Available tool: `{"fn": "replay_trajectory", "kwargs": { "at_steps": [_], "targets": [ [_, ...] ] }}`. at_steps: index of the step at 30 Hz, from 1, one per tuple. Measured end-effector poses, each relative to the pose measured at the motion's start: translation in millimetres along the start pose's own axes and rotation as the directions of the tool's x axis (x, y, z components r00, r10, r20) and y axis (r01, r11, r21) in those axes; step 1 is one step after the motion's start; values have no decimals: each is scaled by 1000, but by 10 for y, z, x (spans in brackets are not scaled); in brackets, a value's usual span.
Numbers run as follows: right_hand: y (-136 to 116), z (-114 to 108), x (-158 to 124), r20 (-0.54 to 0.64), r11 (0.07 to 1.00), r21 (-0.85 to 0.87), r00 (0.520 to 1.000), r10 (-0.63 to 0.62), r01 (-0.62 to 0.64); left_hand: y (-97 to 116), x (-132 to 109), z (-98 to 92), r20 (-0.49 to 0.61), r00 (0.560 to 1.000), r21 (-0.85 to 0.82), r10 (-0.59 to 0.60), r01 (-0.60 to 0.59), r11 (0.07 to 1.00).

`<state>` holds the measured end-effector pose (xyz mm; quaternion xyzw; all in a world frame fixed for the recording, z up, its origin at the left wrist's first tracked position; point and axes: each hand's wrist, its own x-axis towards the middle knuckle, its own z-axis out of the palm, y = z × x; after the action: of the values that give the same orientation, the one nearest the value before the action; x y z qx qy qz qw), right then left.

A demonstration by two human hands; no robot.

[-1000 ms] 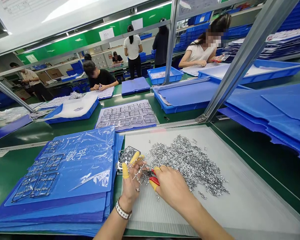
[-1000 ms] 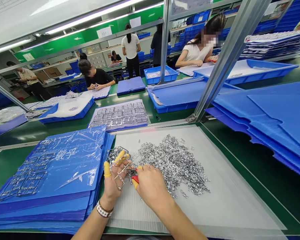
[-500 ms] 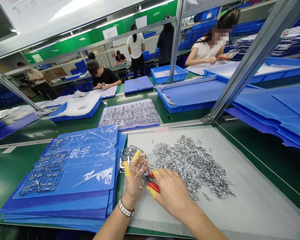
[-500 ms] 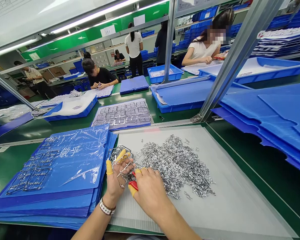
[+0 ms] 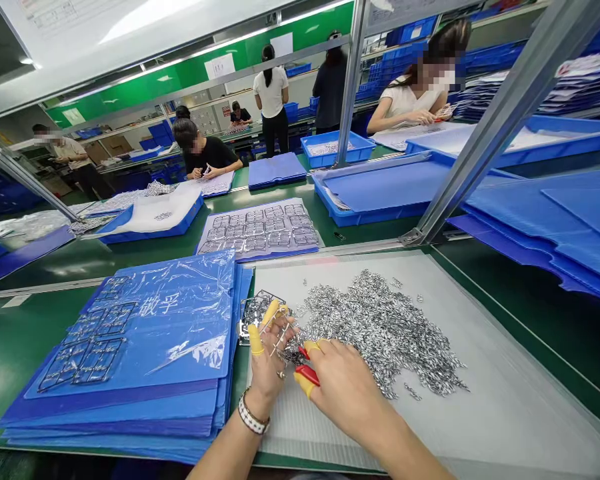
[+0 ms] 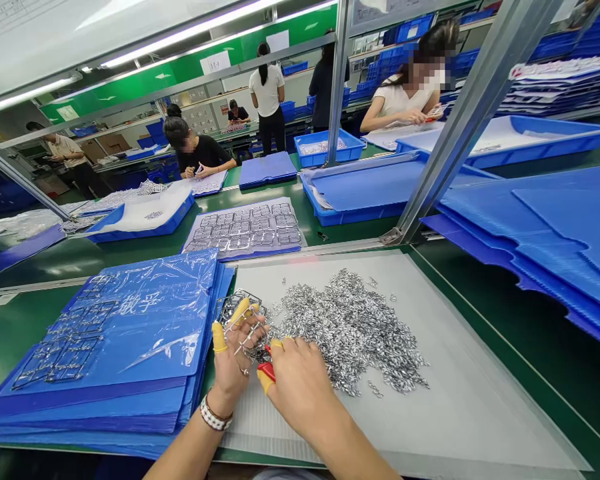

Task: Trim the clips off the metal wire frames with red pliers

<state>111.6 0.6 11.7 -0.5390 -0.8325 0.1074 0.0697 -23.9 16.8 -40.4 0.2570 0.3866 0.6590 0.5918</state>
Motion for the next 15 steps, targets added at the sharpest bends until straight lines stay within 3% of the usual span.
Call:
{"fn": "replay_trajectory", "kwargs": {
  "at_steps": [6, 15],
  "targets": [
    [25, 1, 10, 8, 999, 33, 1000, -20, 19, -1, -36, 12, 3, 999, 33, 54, -54, 998],
    [-38, 60, -21, -45, 994, -107, 999, -30, 25, 13, -17, 12, 18, 997, 22, 76, -76, 997]
  ]
}}
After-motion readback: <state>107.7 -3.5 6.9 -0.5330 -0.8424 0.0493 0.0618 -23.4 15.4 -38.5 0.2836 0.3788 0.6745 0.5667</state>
